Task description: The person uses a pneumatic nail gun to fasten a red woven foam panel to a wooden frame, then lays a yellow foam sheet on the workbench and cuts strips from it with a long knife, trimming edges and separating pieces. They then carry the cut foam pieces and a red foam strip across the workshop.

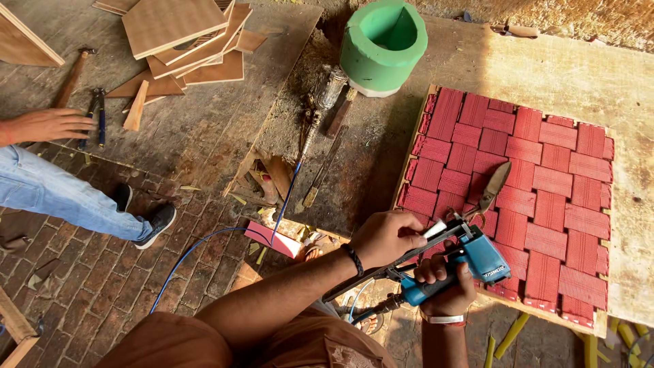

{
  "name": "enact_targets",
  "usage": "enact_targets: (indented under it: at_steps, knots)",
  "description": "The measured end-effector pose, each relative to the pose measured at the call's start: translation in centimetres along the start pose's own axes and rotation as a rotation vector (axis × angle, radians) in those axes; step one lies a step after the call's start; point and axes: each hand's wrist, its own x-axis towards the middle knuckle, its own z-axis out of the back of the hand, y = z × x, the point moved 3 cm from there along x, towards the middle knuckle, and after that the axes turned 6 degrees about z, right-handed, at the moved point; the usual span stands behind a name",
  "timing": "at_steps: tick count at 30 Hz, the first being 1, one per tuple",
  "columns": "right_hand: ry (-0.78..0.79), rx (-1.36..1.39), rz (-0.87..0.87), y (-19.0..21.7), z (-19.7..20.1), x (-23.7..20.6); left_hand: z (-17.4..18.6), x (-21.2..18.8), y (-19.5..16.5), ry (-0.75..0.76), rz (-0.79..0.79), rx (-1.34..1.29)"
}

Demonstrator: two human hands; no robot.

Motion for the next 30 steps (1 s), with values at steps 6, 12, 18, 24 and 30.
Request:
enact_targets:
  at_steps: [6, 12, 18, 24, 30]
  knots:
    - [-0.039, 0.112, 0.077, 1.2, 1.0, -1.5, -0.8, -1.7, -3.8, 0.143, -0.102, 0.284]
    - [-0.051, 0.123, 0.157, 1.4, 0.6, -1.1, 0.7, -2.0, -4.4, 0.248, -0.360, 0.346]
    - [-0.070, 0.098, 0.128, -0.2, -1.0, -0.1, 1.9, -2.1, -2.8, 0.150, -0.511, 0.514]
    - [-0.043, 0.118, 0.121, -1.4, -1.0, 0.2, 1.8, -2.0, -2.1, 0.147, -0.489, 0.529]
    - [-0.060, 0.186, 0.124, -1.3, 0.9, -0.6, 2.2, -1.5, -0.6, 0.131, -0.484, 0.300]
